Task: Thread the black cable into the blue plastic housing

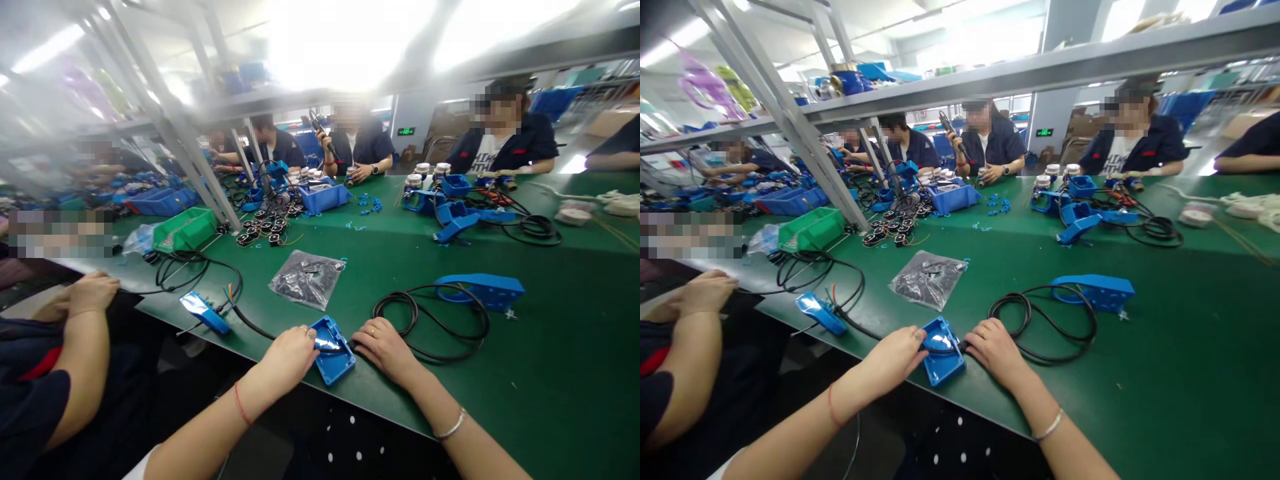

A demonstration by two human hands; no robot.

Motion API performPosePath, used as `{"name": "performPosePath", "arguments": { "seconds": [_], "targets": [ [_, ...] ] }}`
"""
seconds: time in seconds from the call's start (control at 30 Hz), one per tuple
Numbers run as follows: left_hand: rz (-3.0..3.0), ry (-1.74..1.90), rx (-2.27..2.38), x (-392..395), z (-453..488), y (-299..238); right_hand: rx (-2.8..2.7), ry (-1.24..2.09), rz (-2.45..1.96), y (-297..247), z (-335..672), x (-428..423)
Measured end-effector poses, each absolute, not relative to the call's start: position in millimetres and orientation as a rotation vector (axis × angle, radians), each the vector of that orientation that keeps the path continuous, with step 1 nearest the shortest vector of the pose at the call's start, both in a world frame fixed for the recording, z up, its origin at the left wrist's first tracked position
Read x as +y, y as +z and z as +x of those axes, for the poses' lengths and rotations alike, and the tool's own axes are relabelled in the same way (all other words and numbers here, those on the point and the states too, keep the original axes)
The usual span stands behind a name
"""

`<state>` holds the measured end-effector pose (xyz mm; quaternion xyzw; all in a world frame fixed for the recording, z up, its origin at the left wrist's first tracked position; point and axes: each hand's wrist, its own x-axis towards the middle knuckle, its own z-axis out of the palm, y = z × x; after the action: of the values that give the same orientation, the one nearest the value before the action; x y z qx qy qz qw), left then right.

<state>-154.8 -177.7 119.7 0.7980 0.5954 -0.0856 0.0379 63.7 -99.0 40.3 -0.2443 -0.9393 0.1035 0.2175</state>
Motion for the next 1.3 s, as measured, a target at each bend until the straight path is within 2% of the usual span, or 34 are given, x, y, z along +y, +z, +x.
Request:
{"name": "performPosePath", "arguments": {
  "seconds": [0.37,0.7,1.3],
  "targets": [
    [2.610,-0.327,1.641,-145,-148,148,-2.546,0.392,-0.596,36,45,-93],
    [2.499,-0.302,1.601,-143,-139,115,-2.591,0.448,-0.568,35,42,-97],
    [2.210,0.135,1.850,-156,-144,88,-2.526,0.479,-0.558,20,36,-100]
  ]
}}
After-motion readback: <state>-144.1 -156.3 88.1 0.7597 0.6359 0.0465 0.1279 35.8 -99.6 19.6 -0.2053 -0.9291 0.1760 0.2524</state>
